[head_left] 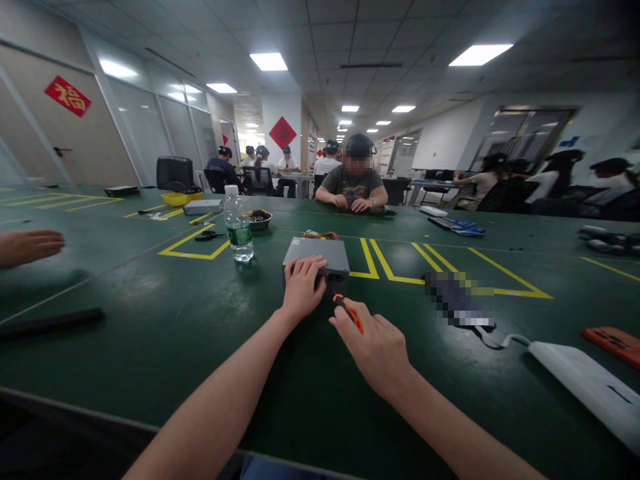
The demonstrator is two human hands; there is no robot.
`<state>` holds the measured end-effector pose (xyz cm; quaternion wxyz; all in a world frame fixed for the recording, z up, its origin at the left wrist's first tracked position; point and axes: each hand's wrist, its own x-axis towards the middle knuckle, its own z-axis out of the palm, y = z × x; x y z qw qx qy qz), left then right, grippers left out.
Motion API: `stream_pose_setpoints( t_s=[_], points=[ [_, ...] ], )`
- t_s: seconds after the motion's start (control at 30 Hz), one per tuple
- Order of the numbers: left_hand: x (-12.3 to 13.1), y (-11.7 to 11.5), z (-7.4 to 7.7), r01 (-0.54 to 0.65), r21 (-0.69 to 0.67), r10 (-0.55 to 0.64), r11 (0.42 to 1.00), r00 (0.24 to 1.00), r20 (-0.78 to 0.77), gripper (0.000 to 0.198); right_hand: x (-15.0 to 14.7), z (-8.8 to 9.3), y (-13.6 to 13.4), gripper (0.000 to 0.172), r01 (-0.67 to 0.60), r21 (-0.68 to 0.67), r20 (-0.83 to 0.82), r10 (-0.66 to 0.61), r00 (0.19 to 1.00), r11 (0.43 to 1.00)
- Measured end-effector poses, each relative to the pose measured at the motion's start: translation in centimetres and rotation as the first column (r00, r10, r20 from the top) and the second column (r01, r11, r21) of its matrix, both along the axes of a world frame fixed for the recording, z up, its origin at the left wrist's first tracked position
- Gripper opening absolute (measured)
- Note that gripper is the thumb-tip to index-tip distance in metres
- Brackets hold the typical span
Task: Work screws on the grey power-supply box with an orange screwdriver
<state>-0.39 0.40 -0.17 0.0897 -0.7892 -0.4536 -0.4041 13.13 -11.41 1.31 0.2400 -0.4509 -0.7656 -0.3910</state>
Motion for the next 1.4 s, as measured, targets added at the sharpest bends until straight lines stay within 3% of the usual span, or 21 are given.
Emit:
stream_pose_setpoints(
  t_s=[0.17,0.27,0.43,0.6,0.83,1.03,1.17,1.3,1.4],
  points=[
    [0.0,0.1,-0.1,0.001,0.012,-0.001,1.0,1.0,0.004,0.03,-0.4,-0.3,-0.4,0.028,-0.05,-0.087,-0.004,0.05,0.999,0.995],
    [0.1,0.2,-0.1,-0.004,0.018,0.004,1.0,1.0,0.003,0.03,-0.6,-0.2,-0.3,0.029,-0.092,-0.057,0.022,0.093,0.995,0.994],
    [0.1,0.1,-0.1,-0.01,0.003,0.01,1.0,1.0,0.005,0.031,0.0,0.2,0.1,0.02,-0.037,0.006,-0.03,0.037,0.999,0.999],
    [0.1,0.1,-0.1,-0.01,0.002,0.01,1.0,1.0,0.002,0.03,0.2,0.0,-0.2,0.022,-0.003,-0.097,-0.066,-0.003,0.998,0.995],
    [0.1,0.3,-0.2,-0.017,0.013,0.017,1.0,1.0,-0.004,0.029,-1.0,-0.3,-0.1,0.029,-0.233,-0.066,-0.015,0.233,0.972,0.97],
    [0.1,0.3,-0.2,-0.019,0.012,0.019,1.0,1.0,-0.005,0.029,-0.6,0.0,0.4,0.021,-0.193,-0.005,-0.025,0.193,0.981,0.981],
    [0.1,0.3,-0.3,-0.012,0.011,0.012,1.0,1.0,-0.002,0.03,-0.9,-0.2,0.3,0.016,-0.195,-0.06,-0.078,0.191,0.979,0.979],
    [0.0,0.4,-0.3,-0.002,0.022,0.002,1.0,1.0,0.0,0.03,-1.5,-0.6,0.1,0.022,-0.234,-0.158,-0.05,0.229,0.972,0.959],
    [0.0,0.5,-0.3,0.002,0.027,-0.002,1.0,1.0,-0.004,0.029,-1.4,-0.7,0.2,0.025,-0.254,-0.135,-0.009,0.256,0.967,0.958]
  ],
)
